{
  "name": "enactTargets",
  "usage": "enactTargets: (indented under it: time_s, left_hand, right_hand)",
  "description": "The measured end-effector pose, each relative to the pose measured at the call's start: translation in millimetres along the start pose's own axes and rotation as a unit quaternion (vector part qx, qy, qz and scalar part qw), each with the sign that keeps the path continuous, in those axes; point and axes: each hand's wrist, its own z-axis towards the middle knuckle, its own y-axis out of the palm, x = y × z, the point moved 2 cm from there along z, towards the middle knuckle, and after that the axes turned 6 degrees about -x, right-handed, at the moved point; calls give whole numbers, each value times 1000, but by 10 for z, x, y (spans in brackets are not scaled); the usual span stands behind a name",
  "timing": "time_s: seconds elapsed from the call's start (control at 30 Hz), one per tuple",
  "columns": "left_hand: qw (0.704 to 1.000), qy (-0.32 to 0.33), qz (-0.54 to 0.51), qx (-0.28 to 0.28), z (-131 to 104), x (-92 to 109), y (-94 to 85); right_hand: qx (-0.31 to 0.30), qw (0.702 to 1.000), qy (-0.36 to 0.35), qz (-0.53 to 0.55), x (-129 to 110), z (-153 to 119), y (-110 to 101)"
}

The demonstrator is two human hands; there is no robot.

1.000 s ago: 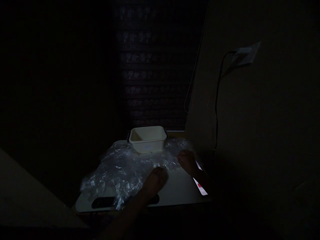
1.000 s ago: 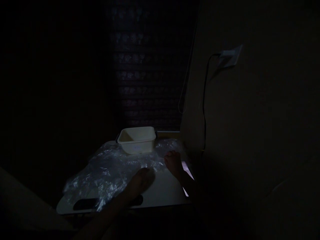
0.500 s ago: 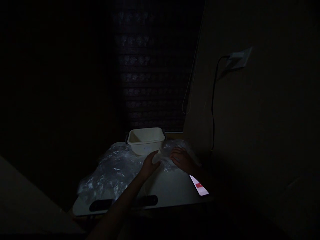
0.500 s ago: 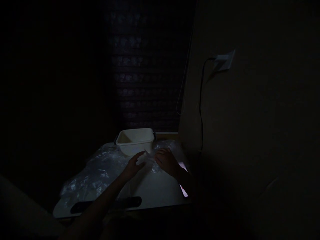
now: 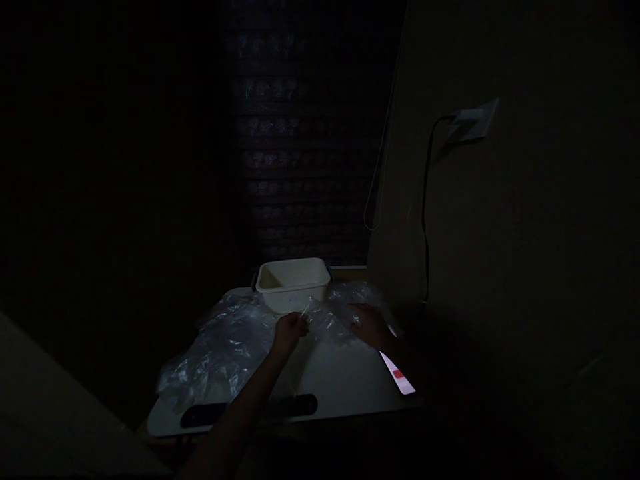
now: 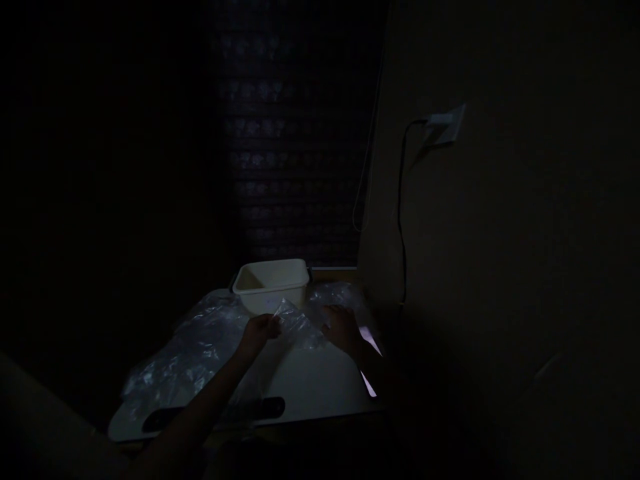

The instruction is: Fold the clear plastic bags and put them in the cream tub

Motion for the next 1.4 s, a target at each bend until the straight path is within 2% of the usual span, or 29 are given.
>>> enactTargets:
  time_s: [0.13,0.23,0.47,0.6,0.67,0.77,0.8,0.87,1.0,1.17,1.27,1.4]
  left_hand:
    - [998,-33,-46,7,-71,-20,-33]
    - [997,-53,-58,8,-99,-16,-52]
    - [996,-81,-25,-5,-118,104,-151]
    - [996,-85,-5,-30,-135,222,-226]
    - [994,-76,-15,-76,-170,281,-242]
    - [980,-41,-34,-191,-263,362,-209]
    - [976,-30,-31,-212,-294,381,-194]
    - [979,-23,-11,-201,-332,403,-169]
    - [990,-26,22,-135,-310,396,-135]
    - [989,20,66,-134,-228,348,-121]
    - [989,27,52,-133,-207,328,-121]
    - [991,20,39,-130,-207,313,-142]
  right_hand:
    - [-10,999,-49,18,-119,-56,158]
    - [29,995,-80,46,-216,-48,188]
    - [80,984,-71,144,-250,62,-5]
    - [49,965,-57,250,-226,68,-167]
    - [23,962,-55,265,-229,63,-261]
    - [-4,967,-55,249,-251,59,-414]
    - [-12,968,-55,243,-261,59,-462]
    - [-32,968,-58,241,-280,62,-542]
    - [-93,960,-81,250,-303,77,-646]
    - [-97,963,-95,232,-286,88,-731]
    - [-80,967,-81,226,-227,63,-671]
    - [-95,976,-53,187,-100,8,-448]
